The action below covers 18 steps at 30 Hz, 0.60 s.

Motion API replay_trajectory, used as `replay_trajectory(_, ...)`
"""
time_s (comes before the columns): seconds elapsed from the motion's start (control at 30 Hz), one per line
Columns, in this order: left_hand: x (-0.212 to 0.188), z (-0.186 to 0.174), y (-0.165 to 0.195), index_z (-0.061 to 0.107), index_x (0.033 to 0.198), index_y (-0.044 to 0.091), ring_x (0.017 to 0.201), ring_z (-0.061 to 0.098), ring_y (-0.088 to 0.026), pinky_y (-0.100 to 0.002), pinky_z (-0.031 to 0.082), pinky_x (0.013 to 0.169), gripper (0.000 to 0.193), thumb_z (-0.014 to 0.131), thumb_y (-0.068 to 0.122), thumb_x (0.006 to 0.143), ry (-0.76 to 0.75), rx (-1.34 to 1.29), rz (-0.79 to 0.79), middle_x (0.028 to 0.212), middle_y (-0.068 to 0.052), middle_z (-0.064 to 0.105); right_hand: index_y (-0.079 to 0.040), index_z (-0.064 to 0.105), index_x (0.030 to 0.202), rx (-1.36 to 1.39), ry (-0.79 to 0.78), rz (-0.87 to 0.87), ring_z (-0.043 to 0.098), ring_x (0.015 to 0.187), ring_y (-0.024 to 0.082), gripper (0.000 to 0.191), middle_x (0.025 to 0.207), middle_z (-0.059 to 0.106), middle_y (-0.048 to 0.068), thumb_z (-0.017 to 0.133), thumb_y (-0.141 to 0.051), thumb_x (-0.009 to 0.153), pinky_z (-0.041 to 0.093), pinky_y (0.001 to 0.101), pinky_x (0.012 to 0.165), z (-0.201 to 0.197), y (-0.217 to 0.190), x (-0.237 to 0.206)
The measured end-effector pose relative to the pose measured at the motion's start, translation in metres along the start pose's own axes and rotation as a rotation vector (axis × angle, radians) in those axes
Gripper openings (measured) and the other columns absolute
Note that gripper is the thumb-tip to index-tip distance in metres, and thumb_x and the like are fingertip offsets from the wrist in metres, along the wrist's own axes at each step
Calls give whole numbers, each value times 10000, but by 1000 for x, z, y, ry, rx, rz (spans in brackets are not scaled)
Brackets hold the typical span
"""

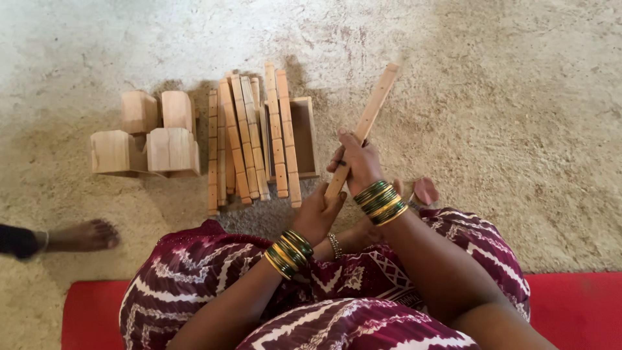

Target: The person sits on a floor cushion assembling small wooden boxes. They fit a lid onto a box body, press the parts together, then pick up long wooden slats and slide and align them with other slat pieces, setting completed pieces aside.

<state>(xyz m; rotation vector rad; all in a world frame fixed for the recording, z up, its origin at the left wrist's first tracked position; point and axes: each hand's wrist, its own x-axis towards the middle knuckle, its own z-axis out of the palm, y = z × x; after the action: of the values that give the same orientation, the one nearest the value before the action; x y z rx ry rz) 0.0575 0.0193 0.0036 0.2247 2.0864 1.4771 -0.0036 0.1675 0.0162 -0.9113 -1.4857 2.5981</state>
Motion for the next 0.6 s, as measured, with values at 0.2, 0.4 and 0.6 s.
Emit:
replay_trajectory(0.2, 3, -7, -19, 540, 989, 66, 478, 493, -42, -198, 410, 386, 342, 552, 371, 1142, -849, -1073, -78, 718, -4, 600, -90, 599, 1035, 435, -139, -43, 565, 529, 110, 235, 689, 577, -7, 661, -314, 1001, 514, 248, 504, -49, -80, 24)
replay_trajectory(0.4, -3, 1, -5, 575, 1082, 85, 625, 570, -144, -339, 552, 546, 271, 616, 335, 986, -120, 322, 155, 815, -37, 598, -95, 576, 965, 175, 131, -322, 567, 499, 142, 229, 622, 557, 1, 717, -275, 970, 538, 324, 483, -69, -98, 31)
replay_trajectory(0.6, -10, 5, -7, 613, 1111, 107, 584, 565, -127, -274, 510, 535, 261, 651, 338, 995, -419, -203, -101, 744, -25, 647, -100, 544, 922, 228, -106, -163, 556, 494, 153, 234, 631, 551, 1, 727, -230, 985, 502, 333, 491, -54, -77, 34)
